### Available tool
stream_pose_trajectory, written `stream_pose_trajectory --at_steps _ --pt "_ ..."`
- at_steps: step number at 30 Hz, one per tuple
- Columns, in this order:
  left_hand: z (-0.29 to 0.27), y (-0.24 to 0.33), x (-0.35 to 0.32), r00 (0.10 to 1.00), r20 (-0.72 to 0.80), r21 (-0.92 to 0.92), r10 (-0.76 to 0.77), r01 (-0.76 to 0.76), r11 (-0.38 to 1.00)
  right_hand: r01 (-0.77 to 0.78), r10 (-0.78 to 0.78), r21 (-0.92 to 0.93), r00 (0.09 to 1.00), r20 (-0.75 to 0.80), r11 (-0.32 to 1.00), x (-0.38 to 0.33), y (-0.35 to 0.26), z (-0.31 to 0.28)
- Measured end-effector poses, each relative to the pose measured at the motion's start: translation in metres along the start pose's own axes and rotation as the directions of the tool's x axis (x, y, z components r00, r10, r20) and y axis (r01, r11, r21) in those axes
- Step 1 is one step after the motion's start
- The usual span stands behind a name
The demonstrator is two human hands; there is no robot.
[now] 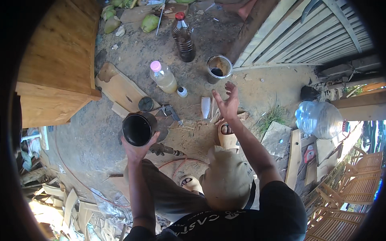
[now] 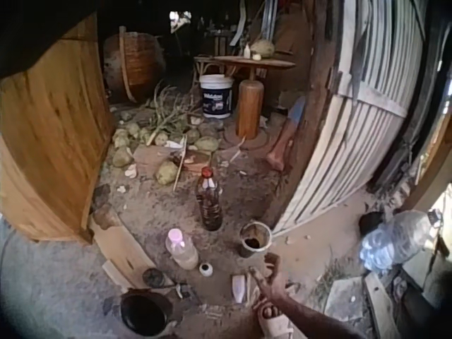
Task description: The person uses a spray gun to apply a finish to wooden door frames, then mixes a dark liquid from a plastic bottle into the spray gun canister and continues spraying the frames.
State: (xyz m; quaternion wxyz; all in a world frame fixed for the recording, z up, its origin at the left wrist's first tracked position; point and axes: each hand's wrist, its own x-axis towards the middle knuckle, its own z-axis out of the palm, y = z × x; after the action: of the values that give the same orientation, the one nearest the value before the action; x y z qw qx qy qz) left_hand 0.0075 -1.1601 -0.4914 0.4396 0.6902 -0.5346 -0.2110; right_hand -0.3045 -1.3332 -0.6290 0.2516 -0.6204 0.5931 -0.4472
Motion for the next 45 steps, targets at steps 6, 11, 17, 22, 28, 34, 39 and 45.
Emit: stream_pose_trajectory --at_steps 6,11,17,22,28,34,39,45 --pt "0.029 0.011 0.013 0.995 0.092 0.021 0.050 -0.053 0.998 0.019 -0.005 0.085 0.987 -0.161 0.996 0.052 0.020 0.035" --pt "0.038 0.001 0.011 0.992 0.121 0.053 0.032 -0.038 0.998 -0.005 0.005 0.004 0.996 -0.087 1.000 0.046 0.017 0.042" --pt "0.043 0.008 0.016 0.997 0.055 0.036 0.058 -0.060 0.998 0.012 -0.010 0.137 1.000 -0.011 0.991 0.071 0.009 0.054" --pt "0.043 0.004 0.019 1.000 0.025 0.078 0.011 -0.013 0.997 0.115 -0.165 0.403 0.982 0.091 0.908 0.075 -0.019 0.035" --pt "0.050 0.003 0.023 0.999 0.034 0.074 -0.011 0.009 0.997 0.311 -0.367 0.201 0.842 0.394 0.929 0.068 -0.115 -0.039" --pt "0.056 0.015 0.026 0.987 0.142 0.081 -0.069 0.058 0.995 0.550 -0.314 -0.148 0.655 0.687 0.822 0.050 -0.187 -0.089" --pt "0.061 0.021 0.023 0.986 0.167 0.143 -0.021 -0.003 0.990 0.673 -0.281 -0.221 0.553 0.784 0.706 0.041 -0.212 -0.100" --pt "0.065 0.025 0.018 0.971 0.237 0.156 -0.028 -0.010 0.988 0.770 -0.297 -0.205 0.456 0.839 0.604 0.037 -0.240 -0.102"
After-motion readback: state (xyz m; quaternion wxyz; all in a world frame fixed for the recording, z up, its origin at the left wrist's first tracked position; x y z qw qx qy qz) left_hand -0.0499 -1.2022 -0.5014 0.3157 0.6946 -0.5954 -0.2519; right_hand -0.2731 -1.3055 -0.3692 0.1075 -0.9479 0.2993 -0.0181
